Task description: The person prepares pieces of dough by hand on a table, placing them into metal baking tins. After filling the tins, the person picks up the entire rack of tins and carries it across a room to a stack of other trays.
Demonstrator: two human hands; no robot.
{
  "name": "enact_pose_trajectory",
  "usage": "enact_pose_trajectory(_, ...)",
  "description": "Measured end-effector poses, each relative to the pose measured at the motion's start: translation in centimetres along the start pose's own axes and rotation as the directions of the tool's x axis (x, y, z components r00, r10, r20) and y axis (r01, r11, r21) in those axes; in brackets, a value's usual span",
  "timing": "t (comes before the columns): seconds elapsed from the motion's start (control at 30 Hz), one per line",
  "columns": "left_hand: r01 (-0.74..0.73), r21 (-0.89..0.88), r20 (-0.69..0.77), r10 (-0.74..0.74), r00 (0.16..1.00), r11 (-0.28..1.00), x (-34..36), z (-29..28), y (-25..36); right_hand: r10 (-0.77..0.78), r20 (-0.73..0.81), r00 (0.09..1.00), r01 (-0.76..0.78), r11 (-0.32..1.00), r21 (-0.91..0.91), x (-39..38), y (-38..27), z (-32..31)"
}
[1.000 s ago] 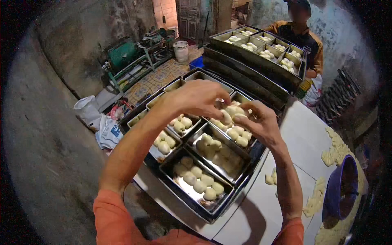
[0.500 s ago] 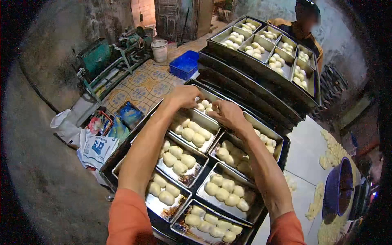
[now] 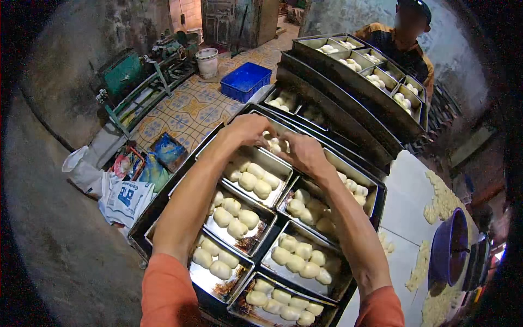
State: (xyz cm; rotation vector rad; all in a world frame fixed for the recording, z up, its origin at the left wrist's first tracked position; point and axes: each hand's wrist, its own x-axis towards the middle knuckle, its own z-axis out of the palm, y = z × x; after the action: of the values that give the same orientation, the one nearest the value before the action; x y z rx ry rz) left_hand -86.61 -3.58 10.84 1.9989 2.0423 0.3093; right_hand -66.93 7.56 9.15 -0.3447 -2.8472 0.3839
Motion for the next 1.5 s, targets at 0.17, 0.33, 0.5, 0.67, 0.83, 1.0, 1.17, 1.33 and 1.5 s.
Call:
enact_pose_trajectory(0.17,0.056,0.007,0.019,-0.056,0.998,0.998,-0.5,-0.3,1.1,0.058,0.070,0.996,-0.059,0.998,0.011,-0.1,-0.7,-1.1)
enact_pose_trajectory(0.33,-0.100,-0.007,-0.176,0.097,0.980,0.995,-1.7,-0.3,0.8,0.099,-0.168,0.981,-0.105,0.994,-0.027,-1.2,-2.0,-1.8)
enact_pose_trajectory(0.5,-0.011,-0.024,-0.151,0.008,0.988,1.000,-2.9,-0.6,1.8,0.112,-0.023,0.993,-0.112,0.994,0.006,-1.7,-1.2,-1.6)
enact_pose_trajectory(0.67,0.003,0.024,-0.258,0.003,0.966,1.000,-7.9,-4.0,2.8,0.064,-0.322,0.945,-0.026,0.992,0.121,-6.0,0.2,-6.1)
enact_pose_trajectory(0.83,0.291,-0.047,-0.240,-0.293,0.925,0.956,-22.5,-7.7,4.4,0.333,-0.359,0.872,-0.160,0.886,0.436,-15.6,-1.0,-9.7)
enact_pose_trajectory(1.0,0.408,-0.266,-0.452,-0.487,0.747,0.873,-33.5,-3.5,9.0,0.728,-0.312,0.611,-0.325,0.589,0.740,-30.9,-1.0,-8.7)
enact_pose_trajectory(1.17,0.497,-0.343,-0.642,-0.585,0.496,0.797,-38.7,3.7,16.5,0.813,-0.211,0.543,-0.382,0.462,0.800,-43.0,-1.3,-4.0)
enact_pose_trajectory(1.33,0.349,-0.622,-0.705,-0.696,0.140,0.701,-44.1,12.5,24.7,0.914,-0.188,0.359,-0.514,0.362,0.778,-48.7,0.1,-3.2)
enact_pose_trajectory(1.5,0.218,-0.615,-0.766,-0.640,0.064,0.758,-37.3,16.9,40.1,0.888,-0.216,0.405,-0.632,0.443,0.636,-55.7,6.7,-3.5)
